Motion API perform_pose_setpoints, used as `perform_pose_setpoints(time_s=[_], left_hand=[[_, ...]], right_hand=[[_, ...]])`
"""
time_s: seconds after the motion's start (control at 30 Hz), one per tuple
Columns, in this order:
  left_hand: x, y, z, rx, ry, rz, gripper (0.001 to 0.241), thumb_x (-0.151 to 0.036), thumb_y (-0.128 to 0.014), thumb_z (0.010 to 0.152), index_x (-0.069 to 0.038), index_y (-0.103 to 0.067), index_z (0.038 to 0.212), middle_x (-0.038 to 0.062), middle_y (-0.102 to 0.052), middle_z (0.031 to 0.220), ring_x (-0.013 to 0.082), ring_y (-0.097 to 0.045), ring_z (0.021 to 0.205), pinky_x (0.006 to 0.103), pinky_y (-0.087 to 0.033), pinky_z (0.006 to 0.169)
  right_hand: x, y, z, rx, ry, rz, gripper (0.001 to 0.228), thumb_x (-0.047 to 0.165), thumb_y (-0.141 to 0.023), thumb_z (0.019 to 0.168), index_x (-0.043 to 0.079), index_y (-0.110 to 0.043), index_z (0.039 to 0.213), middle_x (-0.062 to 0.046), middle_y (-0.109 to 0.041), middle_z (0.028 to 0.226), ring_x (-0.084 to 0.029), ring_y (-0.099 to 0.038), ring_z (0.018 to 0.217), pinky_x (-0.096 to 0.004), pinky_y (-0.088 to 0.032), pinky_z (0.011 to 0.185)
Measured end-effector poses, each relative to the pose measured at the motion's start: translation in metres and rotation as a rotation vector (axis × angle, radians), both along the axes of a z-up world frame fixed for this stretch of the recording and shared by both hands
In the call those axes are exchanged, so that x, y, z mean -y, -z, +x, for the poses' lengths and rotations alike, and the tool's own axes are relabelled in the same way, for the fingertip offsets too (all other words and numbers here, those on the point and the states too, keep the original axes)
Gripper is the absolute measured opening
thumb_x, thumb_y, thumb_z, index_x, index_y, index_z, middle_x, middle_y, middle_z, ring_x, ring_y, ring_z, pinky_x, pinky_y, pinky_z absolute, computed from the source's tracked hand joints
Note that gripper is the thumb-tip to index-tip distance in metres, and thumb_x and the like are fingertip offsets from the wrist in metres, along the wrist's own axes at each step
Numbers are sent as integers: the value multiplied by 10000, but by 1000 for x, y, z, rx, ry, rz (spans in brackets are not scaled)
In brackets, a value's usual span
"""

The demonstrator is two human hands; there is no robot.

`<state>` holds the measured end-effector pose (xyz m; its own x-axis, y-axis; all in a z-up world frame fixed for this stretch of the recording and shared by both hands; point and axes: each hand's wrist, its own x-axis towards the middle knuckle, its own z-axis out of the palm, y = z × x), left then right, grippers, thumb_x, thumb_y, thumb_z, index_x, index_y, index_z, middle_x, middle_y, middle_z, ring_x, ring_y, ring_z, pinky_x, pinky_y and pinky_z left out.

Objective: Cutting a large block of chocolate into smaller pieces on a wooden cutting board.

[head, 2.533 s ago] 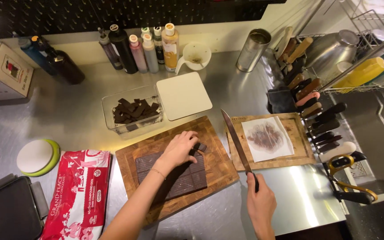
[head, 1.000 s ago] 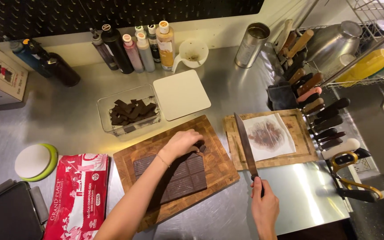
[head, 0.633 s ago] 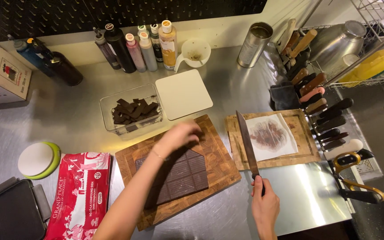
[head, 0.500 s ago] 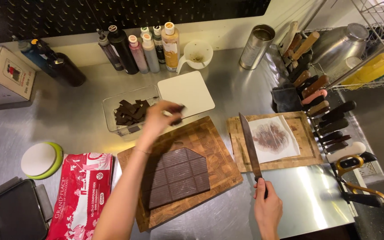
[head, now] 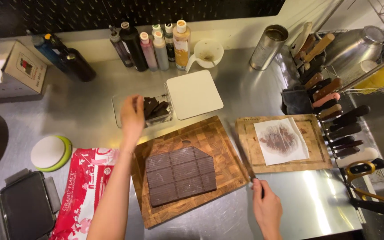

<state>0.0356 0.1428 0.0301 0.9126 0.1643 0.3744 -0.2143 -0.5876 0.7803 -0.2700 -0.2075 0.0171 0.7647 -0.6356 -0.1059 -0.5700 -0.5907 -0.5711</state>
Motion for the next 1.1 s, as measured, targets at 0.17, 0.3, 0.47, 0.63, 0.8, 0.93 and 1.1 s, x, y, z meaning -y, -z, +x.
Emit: perform_pose_setpoints(time_s=[0.17,0.3,0.47,0.63,0.8,0.93,1.1], left_hand=[[56,-10,-85,-18,260,0,321,-251,-544,1075,1,-632,1253,200,-689,1228,337,-659,1159,432,-499,1017],[88,-6,-96,48,397,68,343,-271,-566,1055,9,-621,1246,205,-666,1225,369,-620,1177,450,-477,1044],[131,1,-67,77,517,153,356,-296,-583,1044,9,-633,1221,197,-669,1189,384,-607,1142,463,-463,1026],[164,23,-50,28,586,255,402,-348,-582,1037,13,-647,1200,180,-675,1164,374,-590,1126,464,-449,1031],[170,38,-47,51,577,402,463,-397,-539,1058,18,-641,1238,160,-671,1199,341,-587,1165,479,-406,1101],[169,41,-49,53,578,474,478,-406,-522,1062,7,-622,1281,159,-655,1227,334,-577,1203,502,-379,1135],[178,56,-48,57,583,554,562,-436,-513,1047,5,-532,1396,176,-575,1376,341,-519,1304,532,-326,1165]], right_hand=[[-16,-4,19,-159,-244,-245,437,538,-540,980,124,-659,910,-149,-740,811,-421,-691,734,-524,-524,627],[-29,4,33,-76,-381,-394,432,519,-555,969,102,-603,865,-126,-729,809,-399,-691,662,-515,-526,558],[-54,5,36,-91,-363,-433,410,511,-548,977,114,-592,884,-118,-701,783,-375,-691,642,-503,-520,523],[-65,14,31,-64,-336,-423,397,484,-563,983,109,-570,852,-89,-658,724,-346,-660,605,-488,-499,495],[-64,12,33,-26,-347,-714,426,522,-638,941,138,-568,769,-35,-612,640,-244,-630,505,-386,-461,414],[-58,21,35,-10,-381,-738,434,531,-656,928,147,-552,753,-24,-604,633,-224,-628,506,-356,-467,440],[-50,28,39,23,-400,-682,405,513,-652,928,150,-562,773,-22,-630,656,-232,-643,522,-364,-475,447]])
